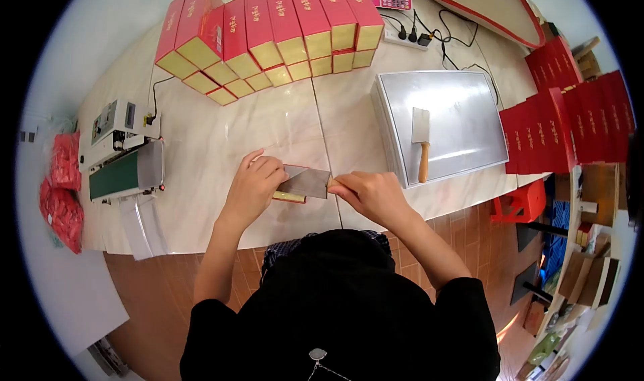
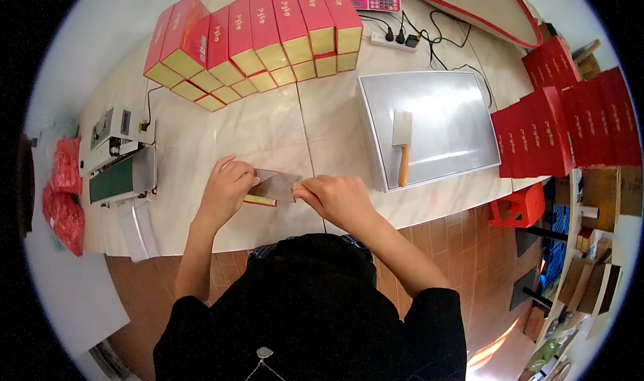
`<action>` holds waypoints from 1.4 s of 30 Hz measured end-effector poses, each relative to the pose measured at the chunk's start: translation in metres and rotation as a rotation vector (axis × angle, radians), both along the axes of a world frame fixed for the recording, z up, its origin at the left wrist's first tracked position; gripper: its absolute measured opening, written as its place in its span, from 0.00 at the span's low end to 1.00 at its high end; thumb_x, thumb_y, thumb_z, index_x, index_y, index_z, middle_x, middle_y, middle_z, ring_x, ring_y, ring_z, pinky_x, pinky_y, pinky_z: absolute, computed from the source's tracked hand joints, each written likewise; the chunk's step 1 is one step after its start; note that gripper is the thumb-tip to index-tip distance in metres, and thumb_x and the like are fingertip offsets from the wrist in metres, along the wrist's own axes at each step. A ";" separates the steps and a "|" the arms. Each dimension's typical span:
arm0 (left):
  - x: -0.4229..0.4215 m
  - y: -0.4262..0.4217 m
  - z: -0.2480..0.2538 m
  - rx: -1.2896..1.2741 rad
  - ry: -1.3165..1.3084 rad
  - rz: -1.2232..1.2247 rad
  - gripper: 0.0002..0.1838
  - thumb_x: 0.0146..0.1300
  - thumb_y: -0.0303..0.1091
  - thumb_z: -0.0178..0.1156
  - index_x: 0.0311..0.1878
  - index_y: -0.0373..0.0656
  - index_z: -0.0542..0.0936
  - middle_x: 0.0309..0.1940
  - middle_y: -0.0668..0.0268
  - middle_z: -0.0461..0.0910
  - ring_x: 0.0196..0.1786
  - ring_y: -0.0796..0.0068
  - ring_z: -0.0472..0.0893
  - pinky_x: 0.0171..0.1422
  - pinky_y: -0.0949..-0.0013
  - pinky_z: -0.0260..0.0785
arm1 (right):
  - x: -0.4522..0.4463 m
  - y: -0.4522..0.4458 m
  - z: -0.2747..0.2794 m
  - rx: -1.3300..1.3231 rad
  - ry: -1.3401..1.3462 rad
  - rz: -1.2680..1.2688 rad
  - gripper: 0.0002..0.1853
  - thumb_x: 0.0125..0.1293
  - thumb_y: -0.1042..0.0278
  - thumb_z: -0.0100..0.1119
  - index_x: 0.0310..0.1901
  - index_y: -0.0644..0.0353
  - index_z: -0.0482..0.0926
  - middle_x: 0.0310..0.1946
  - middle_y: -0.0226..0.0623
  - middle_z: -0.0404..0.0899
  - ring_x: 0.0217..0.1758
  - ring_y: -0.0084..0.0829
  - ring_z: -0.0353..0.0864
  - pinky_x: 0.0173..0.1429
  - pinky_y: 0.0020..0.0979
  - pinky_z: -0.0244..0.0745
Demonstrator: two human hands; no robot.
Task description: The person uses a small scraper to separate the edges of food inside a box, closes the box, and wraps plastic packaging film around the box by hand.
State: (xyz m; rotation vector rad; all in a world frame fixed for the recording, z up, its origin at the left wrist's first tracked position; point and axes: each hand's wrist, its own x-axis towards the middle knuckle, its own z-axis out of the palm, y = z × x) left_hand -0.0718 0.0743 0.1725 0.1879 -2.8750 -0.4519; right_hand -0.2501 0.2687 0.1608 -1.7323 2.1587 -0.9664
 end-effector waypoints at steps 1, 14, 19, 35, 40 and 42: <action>0.000 0.000 0.000 0.015 -0.041 0.015 0.03 0.56 0.24 0.62 0.33 0.42 0.78 0.36 0.67 0.77 0.49 0.66 0.79 0.71 0.52 0.60 | 0.001 0.000 -0.002 -0.017 -0.016 -0.006 0.14 0.67 0.53 0.61 0.33 0.54 0.84 0.23 0.34 0.81 0.24 0.39 0.80 0.25 0.37 0.70; 0.098 -0.026 -0.036 0.699 0.216 0.452 0.51 0.65 0.56 0.59 0.80 0.46 0.40 0.77 0.53 0.52 0.80 0.56 0.51 0.81 0.53 0.40 | -0.080 0.096 -0.018 -0.011 -0.286 -0.724 0.13 0.71 0.59 0.58 0.41 0.61 0.84 0.20 0.44 0.78 0.20 0.26 0.76 0.27 0.30 0.69; 0.078 -0.015 -0.079 0.855 0.014 0.322 0.62 0.48 0.28 0.77 0.79 0.46 0.42 0.77 0.55 0.53 0.78 0.59 0.54 0.80 0.59 0.48 | -0.125 0.127 -0.088 0.150 -0.050 -1.082 0.22 0.74 0.49 0.48 0.46 0.62 0.79 0.31 0.47 0.84 0.36 0.49 0.83 0.40 0.46 0.74; -0.032 0.049 -0.127 0.838 0.410 0.407 0.46 0.48 0.38 0.79 0.62 0.36 0.57 0.56 0.54 0.69 0.59 0.61 0.73 0.63 0.61 0.68 | -0.021 0.055 -0.098 -0.201 -0.199 -0.539 0.26 0.61 0.67 0.66 0.59 0.64 0.71 0.53 0.47 0.75 0.57 0.47 0.73 0.59 0.41 0.71; -0.064 0.127 -0.122 0.578 0.567 0.313 0.47 0.56 0.32 0.71 0.70 0.36 0.49 0.61 0.47 0.63 0.60 0.55 0.72 0.63 0.56 0.68 | 0.047 0.010 -0.085 -0.336 -0.680 -0.464 0.42 0.57 0.62 0.74 0.67 0.65 0.59 0.63 0.47 0.67 0.62 0.38 0.72 0.63 0.36 0.70; -0.048 0.141 -0.125 0.705 0.544 0.213 0.43 0.59 0.28 0.67 0.71 0.36 0.49 0.65 0.47 0.61 0.65 0.55 0.69 0.66 0.55 0.66 | 0.051 0.005 -0.083 -0.438 -0.854 -0.623 0.45 0.53 0.66 0.77 0.66 0.68 0.57 0.61 0.50 0.67 0.63 0.36 0.71 0.64 0.36 0.70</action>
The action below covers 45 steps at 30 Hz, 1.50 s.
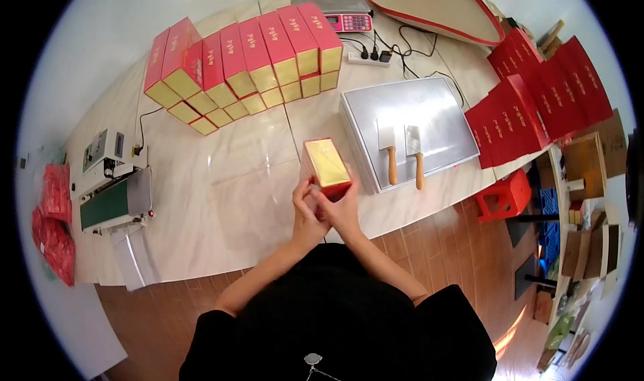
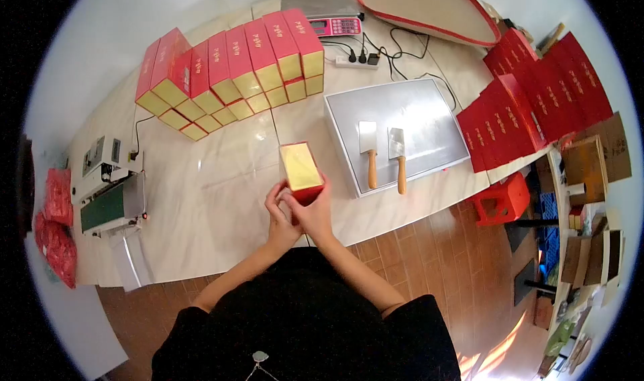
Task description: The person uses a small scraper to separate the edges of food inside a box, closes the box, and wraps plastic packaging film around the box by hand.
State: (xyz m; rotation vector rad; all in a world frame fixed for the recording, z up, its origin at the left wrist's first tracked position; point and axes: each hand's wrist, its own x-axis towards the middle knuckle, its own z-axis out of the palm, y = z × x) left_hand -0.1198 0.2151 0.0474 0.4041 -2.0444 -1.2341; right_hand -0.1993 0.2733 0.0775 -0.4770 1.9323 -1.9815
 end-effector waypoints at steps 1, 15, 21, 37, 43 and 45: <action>0.006 0.001 0.002 -0.021 0.003 -0.048 0.42 0.60 0.28 0.65 0.71 0.36 0.49 0.66 0.47 0.60 0.67 0.55 0.67 0.68 0.56 0.64 | -0.004 0.001 0.001 0.002 0.003 0.015 0.45 0.53 0.66 0.77 0.66 0.68 0.57 0.61 0.50 0.67 0.63 0.36 0.71 0.64 0.36 0.70; 0.070 -0.064 0.072 0.463 0.183 0.347 0.34 0.79 0.54 0.31 0.75 0.37 0.47 0.71 0.53 0.60 0.74 0.63 0.59 0.79 0.61 0.43 | 0.014 -0.036 0.016 -0.182 0.485 0.616 0.48 0.44 0.74 0.76 0.67 0.61 0.58 0.62 0.48 0.65 0.65 0.45 0.68 0.70 0.40 0.63; 0.095 -0.082 0.050 0.462 0.097 0.569 0.34 0.79 0.54 0.32 0.75 0.37 0.47 0.71 0.52 0.60 0.74 0.64 0.58 0.79 0.61 0.43 | 0.035 -0.063 -0.011 0.041 0.426 0.737 0.46 0.46 0.68 0.77 0.66 0.68 0.60 0.62 0.52 0.66 0.66 0.51 0.66 0.70 0.42 0.63; 0.098 -0.099 0.133 -0.259 -0.511 0.248 0.13 0.70 0.37 0.57 0.32 0.38 0.80 0.30 0.59 0.81 0.38 0.62 0.80 0.46 0.62 0.70 | -0.146 0.058 -0.008 1.210 0.829 -0.236 0.17 0.61 0.58 0.65 0.44 0.62 0.76 0.44 0.46 0.80 0.50 0.44 0.78 0.52 0.43 0.74; 0.092 -0.087 0.132 -0.307 -0.675 0.174 0.13 0.64 0.40 0.62 0.30 0.41 0.83 0.26 0.61 0.82 0.30 0.58 0.80 0.40 0.60 0.70 | -0.153 0.061 -0.053 1.272 0.671 -0.118 0.13 0.65 0.61 0.59 0.39 0.64 0.75 0.31 0.48 0.82 0.37 0.50 0.82 0.41 0.47 0.77; 0.090 -0.085 0.125 -0.308 -0.638 0.194 0.13 0.63 0.41 0.63 0.30 0.42 0.83 0.26 0.62 0.83 0.29 0.59 0.81 0.39 0.60 0.70 | -0.146 0.060 -0.050 1.095 0.753 -0.119 0.14 0.69 0.59 0.56 0.40 0.64 0.76 0.29 0.50 0.81 0.32 0.51 0.82 0.36 0.47 0.75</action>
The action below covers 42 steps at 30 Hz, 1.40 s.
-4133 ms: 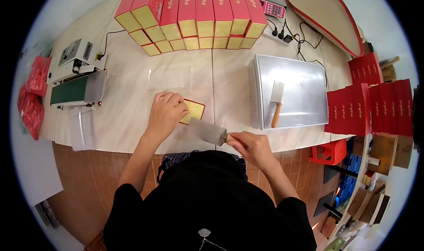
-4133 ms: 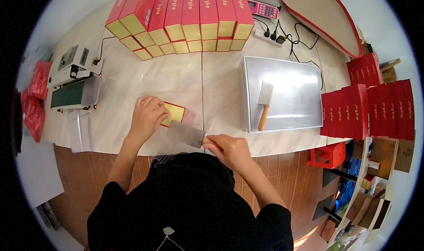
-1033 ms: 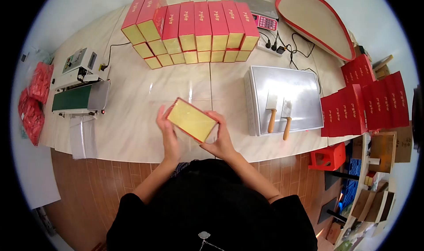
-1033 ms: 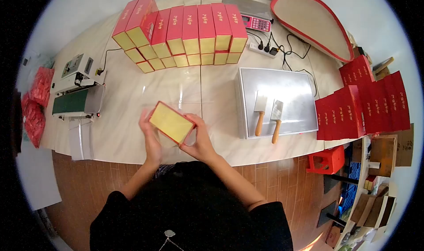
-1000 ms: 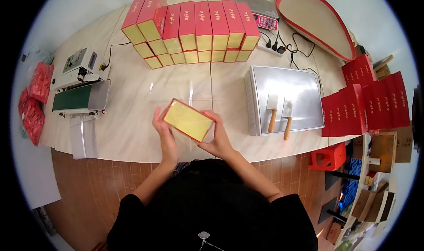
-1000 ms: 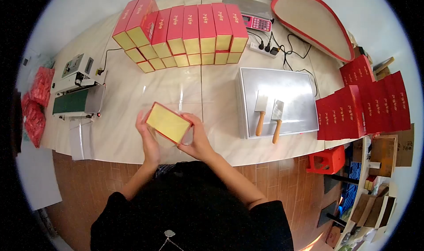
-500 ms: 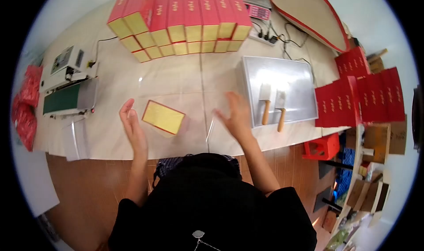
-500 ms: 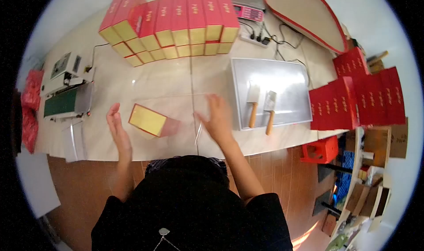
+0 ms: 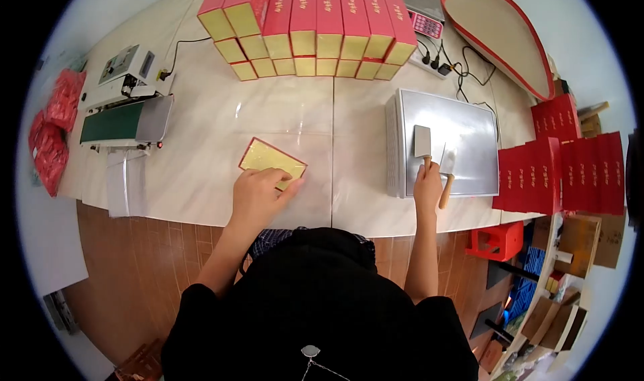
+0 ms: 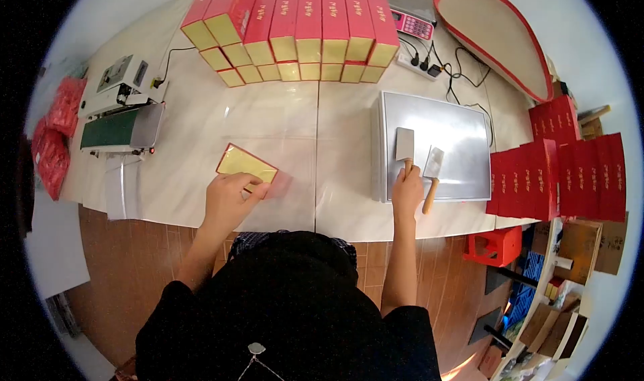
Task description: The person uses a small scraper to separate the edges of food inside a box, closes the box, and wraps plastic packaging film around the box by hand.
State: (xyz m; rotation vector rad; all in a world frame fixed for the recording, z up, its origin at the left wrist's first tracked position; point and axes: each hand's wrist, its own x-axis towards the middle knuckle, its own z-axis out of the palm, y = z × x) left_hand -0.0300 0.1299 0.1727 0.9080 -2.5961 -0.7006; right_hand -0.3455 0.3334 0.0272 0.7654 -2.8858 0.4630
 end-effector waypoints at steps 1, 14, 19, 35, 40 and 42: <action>-0.001 0.001 -0.004 -0.067 0.039 0.021 0.12 0.63 0.41 0.63 0.30 0.42 0.82 0.27 0.63 0.83 0.28 0.60 0.80 0.38 0.61 0.69 | 0.010 -0.006 0.022 -0.127 -0.150 0.028 0.14 0.71 0.59 0.54 0.41 0.64 0.76 0.28 0.50 0.81 0.32 0.50 0.81 0.36 0.47 0.74; 0.002 -0.009 -0.021 -0.152 0.082 0.146 0.07 0.59 0.35 0.67 0.30 0.43 0.81 0.33 0.70 0.80 0.40 0.65 0.78 0.54 0.63 0.62 | 0.118 -0.013 0.156 -0.286 -0.462 0.864 0.09 0.63 0.65 0.66 0.41 0.59 0.82 0.21 0.40 0.78 0.23 0.39 0.78 0.27 0.36 0.71; 0.001 -0.008 -0.023 -0.183 0.059 0.183 0.06 0.56 0.32 0.68 0.33 0.43 0.80 0.38 0.68 0.79 0.45 0.63 0.77 0.54 0.60 0.62 | 0.128 -0.019 0.156 -0.224 -0.388 0.923 0.07 0.64 0.65 0.65 0.39 0.58 0.81 0.21 0.37 0.79 0.24 0.38 0.80 0.29 0.37 0.73; 0.017 -0.028 -0.028 -0.232 0.170 0.013 0.03 0.56 0.25 0.64 0.35 0.39 0.80 0.43 0.65 0.82 0.52 0.62 0.80 0.61 0.57 0.70 | 0.142 -0.064 0.146 -0.194 -0.310 0.943 0.08 0.68 0.63 0.61 0.41 0.58 0.79 0.26 0.36 0.81 0.25 0.41 0.80 0.27 0.38 0.73; 0.015 -0.027 -0.030 -0.250 0.177 -0.006 0.04 0.56 0.24 0.63 0.35 0.38 0.80 0.43 0.64 0.83 0.50 0.61 0.82 0.53 0.61 0.73 | 0.144 -0.064 0.145 -0.202 -0.310 0.913 0.08 0.68 0.62 0.60 0.40 0.57 0.79 0.28 0.36 0.82 0.27 0.41 0.81 0.27 0.38 0.73; 0.015 -0.028 -0.030 -0.259 0.186 -0.030 0.04 0.55 0.24 0.63 0.35 0.39 0.79 0.42 0.64 0.82 0.49 0.61 0.81 0.51 0.62 0.73 | 0.146 -0.064 0.147 -0.203 -0.315 0.902 0.08 0.69 0.62 0.59 0.40 0.57 0.79 0.28 0.36 0.82 0.27 0.41 0.81 0.27 0.39 0.72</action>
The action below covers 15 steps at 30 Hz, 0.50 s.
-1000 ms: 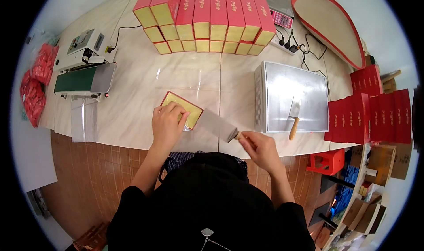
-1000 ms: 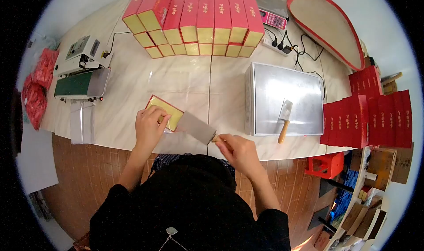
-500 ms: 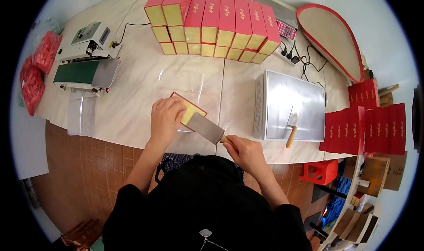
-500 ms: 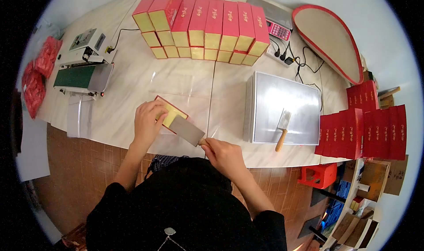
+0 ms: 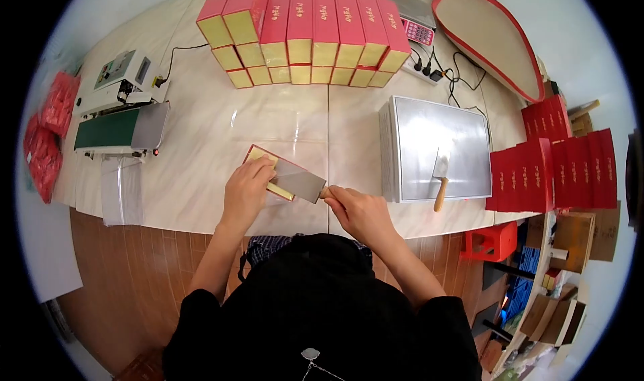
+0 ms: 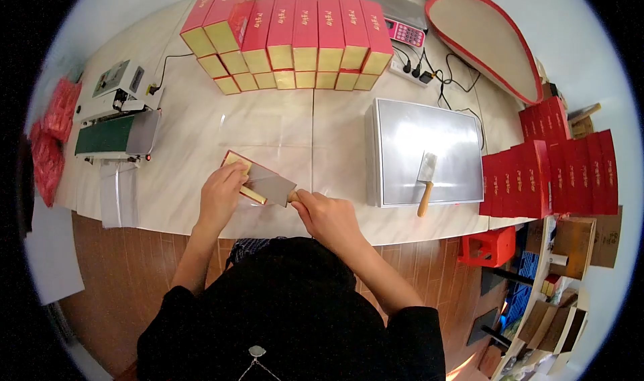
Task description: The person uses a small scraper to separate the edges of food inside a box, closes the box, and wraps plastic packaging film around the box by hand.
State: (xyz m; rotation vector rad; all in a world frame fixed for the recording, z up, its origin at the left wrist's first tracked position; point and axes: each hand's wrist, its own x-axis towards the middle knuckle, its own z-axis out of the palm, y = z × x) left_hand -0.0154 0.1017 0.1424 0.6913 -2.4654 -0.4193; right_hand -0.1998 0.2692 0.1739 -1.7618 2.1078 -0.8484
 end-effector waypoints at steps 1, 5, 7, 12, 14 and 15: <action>0.000 0.000 0.001 -0.007 0.000 -0.010 0.04 0.55 0.24 0.62 0.35 0.38 0.79 0.42 0.64 0.82 0.49 0.61 0.82 0.50 0.62 0.74 | 0.000 0.000 0.001 0.024 0.024 -0.003 0.08 0.69 0.62 0.58 0.40 0.56 0.79 0.28 0.36 0.81 0.27 0.42 0.80 0.27 0.39 0.72; 0.002 -0.002 0.001 0.009 -0.026 -0.030 0.04 0.55 0.24 0.61 0.35 0.38 0.79 0.43 0.63 0.82 0.49 0.61 0.82 0.49 0.61 0.74 | 0.002 -0.001 0.002 -0.019 0.059 -0.016 0.07 0.68 0.61 0.59 0.41 0.52 0.80 0.24 0.35 0.82 0.24 0.39 0.81 0.26 0.36 0.72; 0.005 -0.002 -0.002 0.026 -0.029 -0.032 0.04 0.56 0.24 0.61 0.35 0.38 0.79 0.43 0.63 0.82 0.48 0.61 0.82 0.49 0.61 0.74 | 0.001 -0.001 0.004 -0.010 0.034 -0.015 0.06 0.68 0.61 0.59 0.41 0.52 0.80 0.25 0.36 0.82 0.25 0.40 0.81 0.27 0.38 0.73; 0.009 0.002 -0.003 0.068 -0.002 0.033 0.04 0.57 0.24 0.60 0.36 0.38 0.80 0.44 0.61 0.82 0.48 0.61 0.82 0.49 0.62 0.74 | -0.010 0.007 0.019 0.047 -0.064 0.042 0.08 0.68 0.61 0.59 0.42 0.55 0.81 0.28 0.42 0.83 0.28 0.44 0.82 0.30 0.40 0.74; 0.009 0.002 -0.001 0.086 0.012 -0.008 0.05 0.57 0.24 0.60 0.37 0.39 0.80 0.45 0.61 0.81 0.49 0.60 0.81 0.50 0.62 0.73 | -0.017 0.015 0.038 0.123 -0.180 -0.001 0.11 0.69 0.61 0.59 0.45 0.58 0.83 0.28 0.46 0.82 0.28 0.46 0.81 0.31 0.39 0.74; 0.010 0.001 -0.001 0.091 0.018 0.029 0.05 0.57 0.24 0.60 0.37 0.39 0.80 0.45 0.61 0.81 0.49 0.60 0.81 0.50 0.62 0.73 | -0.022 0.021 0.043 0.132 -0.173 0.035 0.11 0.69 0.61 0.59 0.45 0.58 0.83 0.28 0.46 0.82 0.28 0.46 0.81 0.31 0.39 0.74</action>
